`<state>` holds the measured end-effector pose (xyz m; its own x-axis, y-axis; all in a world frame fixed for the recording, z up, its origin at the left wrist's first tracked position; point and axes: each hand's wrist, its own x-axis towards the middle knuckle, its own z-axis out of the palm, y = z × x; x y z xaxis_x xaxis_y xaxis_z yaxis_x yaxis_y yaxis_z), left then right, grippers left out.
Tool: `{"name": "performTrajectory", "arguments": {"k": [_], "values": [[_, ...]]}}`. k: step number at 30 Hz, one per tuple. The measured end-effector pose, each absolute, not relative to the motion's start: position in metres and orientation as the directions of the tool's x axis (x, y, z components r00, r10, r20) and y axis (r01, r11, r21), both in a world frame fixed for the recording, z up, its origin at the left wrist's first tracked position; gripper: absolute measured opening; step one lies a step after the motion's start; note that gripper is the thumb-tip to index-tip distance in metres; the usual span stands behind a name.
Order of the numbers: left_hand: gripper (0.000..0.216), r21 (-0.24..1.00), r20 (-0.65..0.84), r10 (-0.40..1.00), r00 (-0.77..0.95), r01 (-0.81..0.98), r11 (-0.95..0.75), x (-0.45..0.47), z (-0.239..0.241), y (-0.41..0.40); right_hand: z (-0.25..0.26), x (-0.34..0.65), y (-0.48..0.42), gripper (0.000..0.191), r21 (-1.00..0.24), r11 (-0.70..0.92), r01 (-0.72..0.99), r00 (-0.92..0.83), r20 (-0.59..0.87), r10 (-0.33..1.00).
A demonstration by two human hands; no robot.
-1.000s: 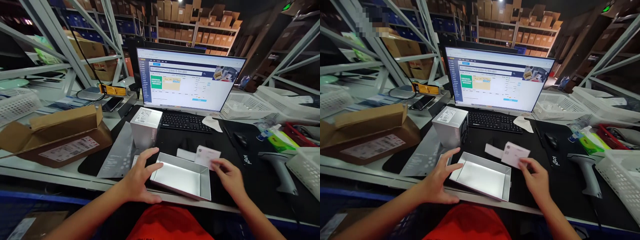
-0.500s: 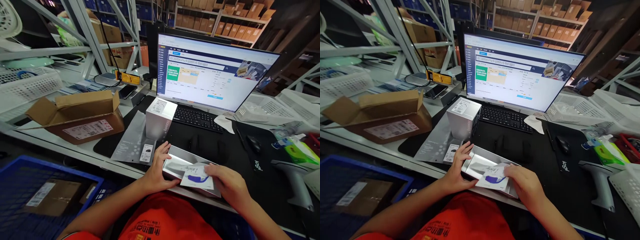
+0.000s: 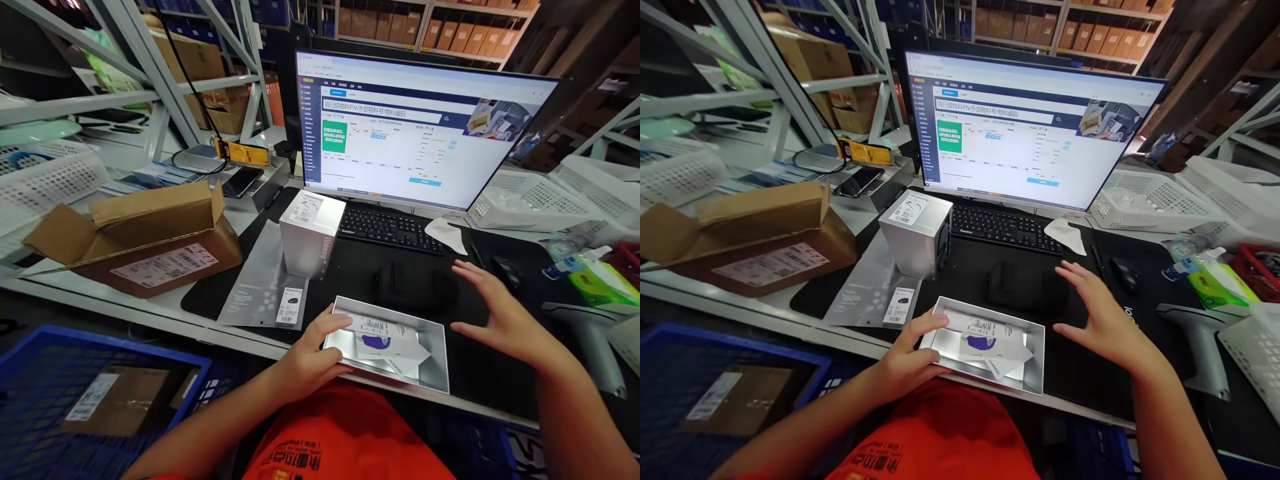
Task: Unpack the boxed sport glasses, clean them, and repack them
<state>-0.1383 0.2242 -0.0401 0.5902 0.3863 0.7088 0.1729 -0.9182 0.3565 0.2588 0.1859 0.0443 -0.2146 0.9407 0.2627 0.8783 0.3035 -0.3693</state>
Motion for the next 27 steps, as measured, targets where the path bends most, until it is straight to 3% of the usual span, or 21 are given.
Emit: {"name": "performTrajectory", "arguments": {"k": [2,3,8,12,14,17,19,22,27], "values": [[0.017,0.323,0.734,0.345,0.585,0.146,-0.935,-0.14,-0.042,0.223,0.024,0.268,0.207,0.109,-0.445,0.299,0.844,-0.241,0.182,0.953],[0.016,0.313,0.741,0.33,0.585,0.134,-0.94,-0.14,-0.043,0.223,0.015,0.269,0.216,0.113,-0.467,0.29,0.835,-0.245,0.157,0.957],[0.012,0.311,0.757,0.338,0.559,0.147,-0.939,-0.141,-0.041,0.222,-0.011,0.261,0.238,0.096,-0.364,0.216,0.906,-0.15,0.202,0.968],[0.019,0.432,0.725,0.512,0.462,0.274,-0.859,-0.132,-0.031,0.226,-0.013,0.266,0.23,0.092,-0.306,0.124,0.944,0.006,0.392,0.92],[0.024,0.527,0.661,0.612,0.435,0.312,-0.791,-0.122,-0.025,0.233,-0.012,0.275,0.224,0.095,-0.323,0.053,0.945,0.135,0.533,0.835],[0.032,0.593,0.613,0.655,0.441,0.291,-0.751,-0.102,-0.016,0.251,-0.009,0.29,0.216,0.102,-0.452,-0.085,0.888,0.414,0.707,0.573],[0.032,0.584,0.611,0.638,0.47,0.276,-0.763,-0.085,-0.011,0.268,-0.006,0.298,0.214,0.104,-0.559,-0.03,0.829,0.52,0.749,0.41],[0.031,0.518,0.597,0.599,0.533,0.315,-0.796,-0.058,-0.008,0.295,-0.003,0.303,0.214,0.109,-0.601,0.139,0.787,0.541,0.78,0.314],[0.03,0.403,0.554,0.616,0.561,0.467,-0.787,-0.028,-0.012,0.328,-0.015,0.295,0.216,0.111,-0.565,0.077,0.822,0.532,0.809,0.251]]}}
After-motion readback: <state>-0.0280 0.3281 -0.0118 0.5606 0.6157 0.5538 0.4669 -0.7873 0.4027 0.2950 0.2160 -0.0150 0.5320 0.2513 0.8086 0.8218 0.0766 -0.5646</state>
